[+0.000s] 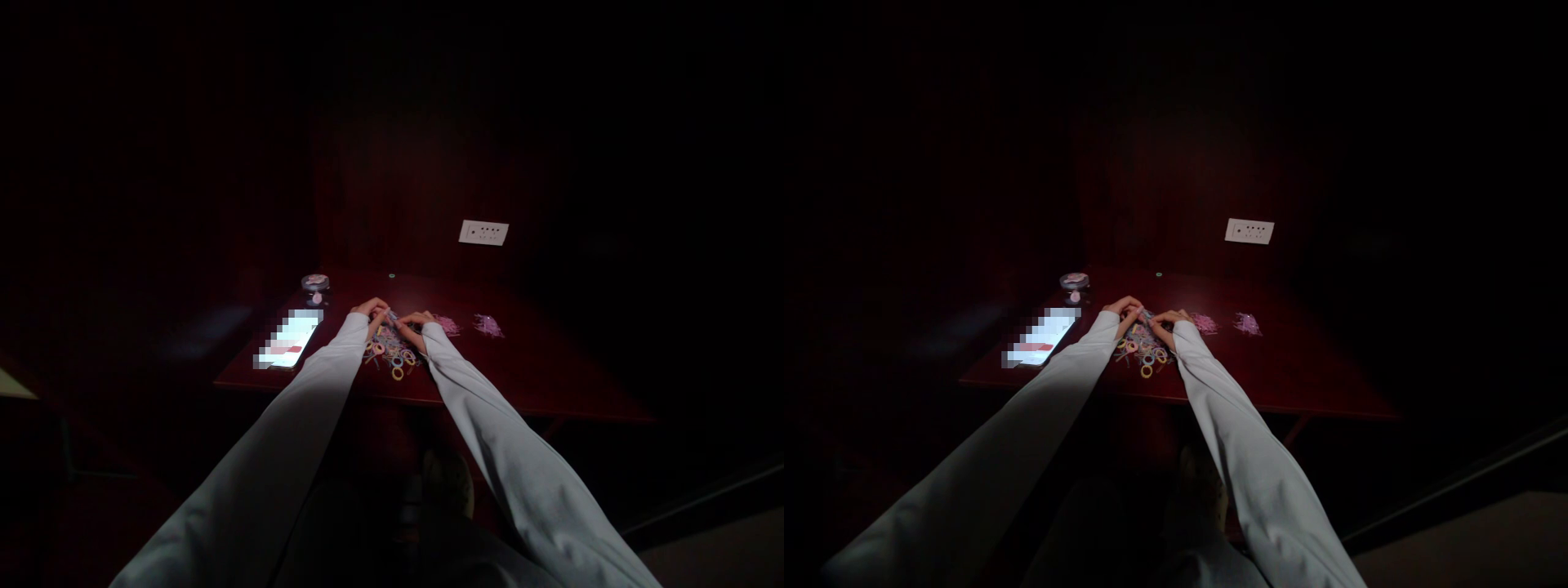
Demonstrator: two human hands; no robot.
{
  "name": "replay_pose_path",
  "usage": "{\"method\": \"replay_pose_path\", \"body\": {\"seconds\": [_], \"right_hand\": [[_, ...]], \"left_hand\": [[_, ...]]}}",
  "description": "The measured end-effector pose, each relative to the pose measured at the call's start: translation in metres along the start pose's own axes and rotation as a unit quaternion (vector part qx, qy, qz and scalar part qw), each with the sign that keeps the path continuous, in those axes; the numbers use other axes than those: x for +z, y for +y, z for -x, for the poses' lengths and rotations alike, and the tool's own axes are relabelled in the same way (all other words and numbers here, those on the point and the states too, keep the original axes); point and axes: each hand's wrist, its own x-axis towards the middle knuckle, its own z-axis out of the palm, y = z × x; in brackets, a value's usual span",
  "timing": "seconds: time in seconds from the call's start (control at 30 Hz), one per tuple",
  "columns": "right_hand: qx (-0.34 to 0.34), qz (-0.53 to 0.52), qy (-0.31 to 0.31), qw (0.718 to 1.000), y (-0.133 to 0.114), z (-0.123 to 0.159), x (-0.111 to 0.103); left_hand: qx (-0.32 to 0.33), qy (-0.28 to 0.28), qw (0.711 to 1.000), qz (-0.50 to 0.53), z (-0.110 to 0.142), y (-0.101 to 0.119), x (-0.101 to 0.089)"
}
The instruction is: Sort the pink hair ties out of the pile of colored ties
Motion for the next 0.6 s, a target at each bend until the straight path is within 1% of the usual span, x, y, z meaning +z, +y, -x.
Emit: {"method": "replay_pose_path", "body": {"seconds": [0.13,0.23,0.33,0.47,0.6], "right_hand": [[0.01,0.0,0.002,1.0,-0.002,-0.001,0.0],[0.01,-0.002,-0.009,1.0,-0.005,0.0,-0.001],[0.003,-0.003,-0.016,1.0,-0.007,0.002,-0.004],[-0.016,0.008,-0.023,1.0,-0.011,0.003,-0.006],[-0.023,0.017,-0.028,0.999,-0.013,0.002,-0.008]], "left_hand": [[0.002,-0.028,1.0,0.004,0.001,0.004,-0.002],[0.009,-0.044,0.999,0.002,0.001,0.007,-0.006],[0.01,-0.042,0.999,-0.002,0.001,0.009,-0.008],[0.017,-0.046,0.999,0.008,0.001,0.008,-0.007],[0.021,-0.031,0.999,0.022,0.002,0.006,-0.003]]}}
